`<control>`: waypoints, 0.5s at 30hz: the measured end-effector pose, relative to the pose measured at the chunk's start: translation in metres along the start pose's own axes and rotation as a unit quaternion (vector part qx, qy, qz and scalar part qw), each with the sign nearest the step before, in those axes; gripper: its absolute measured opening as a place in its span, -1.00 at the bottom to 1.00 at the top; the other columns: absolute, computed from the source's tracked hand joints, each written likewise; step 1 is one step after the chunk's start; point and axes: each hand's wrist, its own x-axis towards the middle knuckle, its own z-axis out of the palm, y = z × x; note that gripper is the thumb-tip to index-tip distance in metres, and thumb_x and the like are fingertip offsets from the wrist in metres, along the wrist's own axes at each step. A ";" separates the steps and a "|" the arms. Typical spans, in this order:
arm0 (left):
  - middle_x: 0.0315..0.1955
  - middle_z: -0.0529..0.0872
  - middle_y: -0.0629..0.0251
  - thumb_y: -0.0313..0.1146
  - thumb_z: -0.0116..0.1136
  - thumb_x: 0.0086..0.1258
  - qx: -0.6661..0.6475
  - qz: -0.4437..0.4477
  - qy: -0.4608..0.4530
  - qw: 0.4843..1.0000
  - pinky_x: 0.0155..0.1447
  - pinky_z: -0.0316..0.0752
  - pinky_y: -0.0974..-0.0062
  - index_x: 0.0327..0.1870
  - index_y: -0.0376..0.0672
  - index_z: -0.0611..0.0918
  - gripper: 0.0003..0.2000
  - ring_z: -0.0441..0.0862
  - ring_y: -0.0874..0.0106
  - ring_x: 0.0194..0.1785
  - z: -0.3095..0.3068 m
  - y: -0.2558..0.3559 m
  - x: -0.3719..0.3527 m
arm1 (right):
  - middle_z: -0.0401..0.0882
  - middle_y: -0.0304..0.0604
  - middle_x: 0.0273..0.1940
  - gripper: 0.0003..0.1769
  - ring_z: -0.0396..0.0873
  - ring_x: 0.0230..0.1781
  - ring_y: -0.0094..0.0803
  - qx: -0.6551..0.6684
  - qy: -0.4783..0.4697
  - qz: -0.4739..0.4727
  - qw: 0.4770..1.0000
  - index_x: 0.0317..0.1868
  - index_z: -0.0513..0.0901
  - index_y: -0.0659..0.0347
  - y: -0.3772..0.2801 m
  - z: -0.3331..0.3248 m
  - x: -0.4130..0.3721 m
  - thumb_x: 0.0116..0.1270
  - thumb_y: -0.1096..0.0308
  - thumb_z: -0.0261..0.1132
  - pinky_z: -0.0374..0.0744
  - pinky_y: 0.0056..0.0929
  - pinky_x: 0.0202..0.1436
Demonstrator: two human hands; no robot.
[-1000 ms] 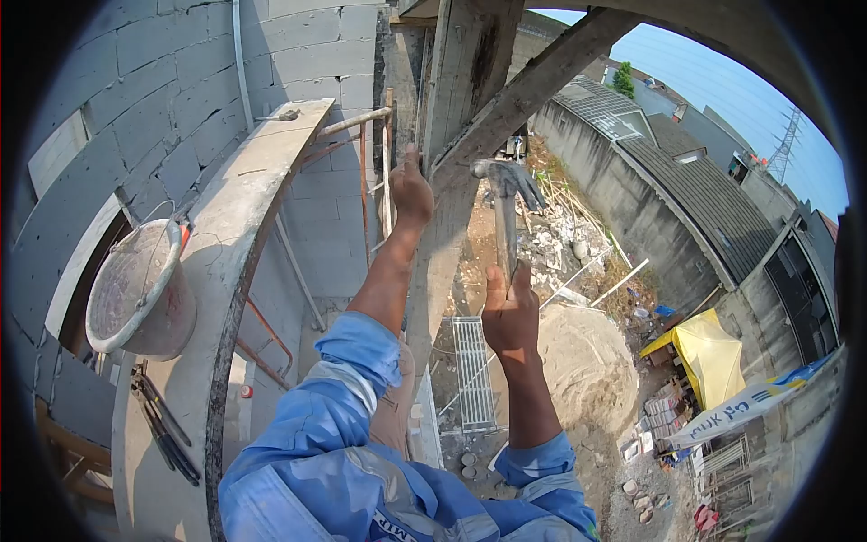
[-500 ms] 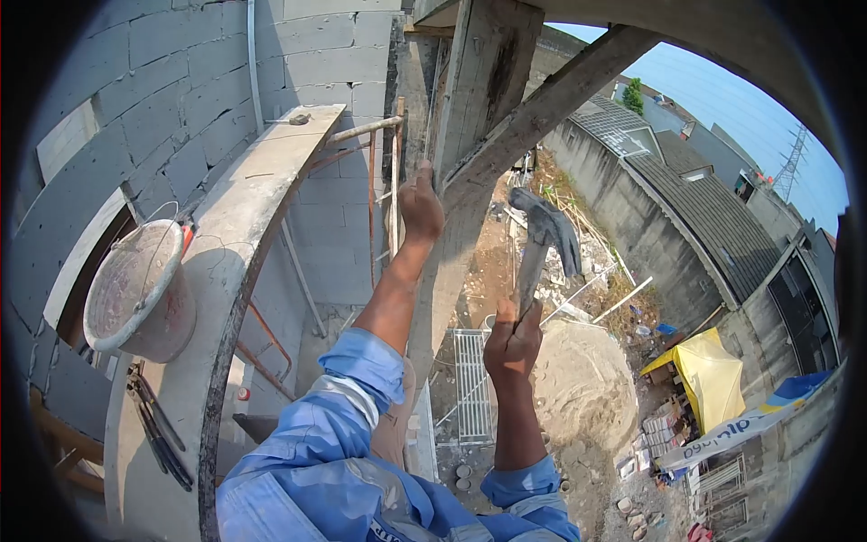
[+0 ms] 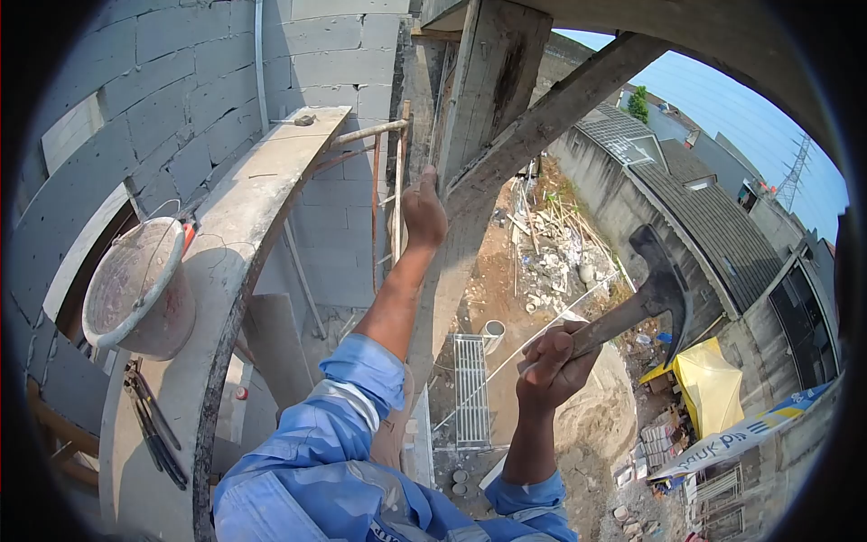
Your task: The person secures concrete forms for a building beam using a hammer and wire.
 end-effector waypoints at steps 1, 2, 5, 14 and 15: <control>-0.71 0.19 0.42 -0.11 -0.16 0.58 0.002 -0.013 -0.003 1.000 -0.39 0.11 0.35 -0.65 -0.23 0.28 -0.48 0.15 0.52 -0.54 -0.002 0.003 -0.004 | 0.38 -0.28 -0.48 -0.66 0.40 -0.62 -0.50 0.088 0.065 -0.064 0.992 -0.06 0.34 0.19 -0.034 -0.002 0.014 0.57 0.05 0.02 0.54 -0.43 -0.57; -0.71 0.18 0.39 -0.11 -0.16 0.58 0.003 -0.039 -0.012 0.999 -0.38 0.12 0.33 -0.64 -0.25 0.28 -0.48 0.15 0.50 -0.54 -0.004 0.006 -0.005 | 0.32 -0.30 -0.49 -0.68 0.36 -0.63 -0.54 0.147 0.102 -0.137 0.974 -0.05 0.31 0.15 -0.058 -0.006 0.021 0.57 0.04 -0.01 0.54 -0.52 -0.58; -0.71 0.20 0.36 -0.11 -0.15 0.57 0.028 -0.001 -0.005 1.000 -0.38 0.13 0.32 -0.64 -0.29 0.29 -0.47 0.17 0.48 -0.54 -0.003 0.005 -0.002 | 0.23 -0.29 -0.52 -0.68 0.26 -0.68 -0.56 0.234 0.151 -0.226 0.934 -0.09 0.31 0.12 -0.042 0.027 0.020 0.57 0.01 0.00 0.50 -0.49 -0.65; -0.60 0.54 0.24 -0.13 -0.07 0.55 -0.007 -0.031 0.025 0.999 -0.22 0.35 0.40 -0.39 -0.44 0.63 -0.52 0.42 0.44 -0.41 -0.003 -0.013 -0.004 | 0.34 -0.26 -0.51 -0.61 0.33 -0.62 -0.59 0.143 0.097 -0.103 0.980 -0.20 0.38 0.16 -0.063 0.002 0.021 0.54 -0.03 0.06 0.47 -0.56 -0.57; -0.56 0.60 0.23 -0.13 -0.06 0.55 -0.017 -0.061 -0.005 0.998 -0.18 0.38 0.43 -0.32 -0.45 0.66 -0.53 0.46 0.44 -0.39 -0.003 -0.012 -0.001 | 0.32 -0.27 -0.51 -0.66 0.31 -0.63 -0.61 0.213 0.167 -0.202 0.941 -0.22 0.36 0.14 -0.075 0.005 0.035 0.55 0.03 0.08 0.46 -0.58 -0.60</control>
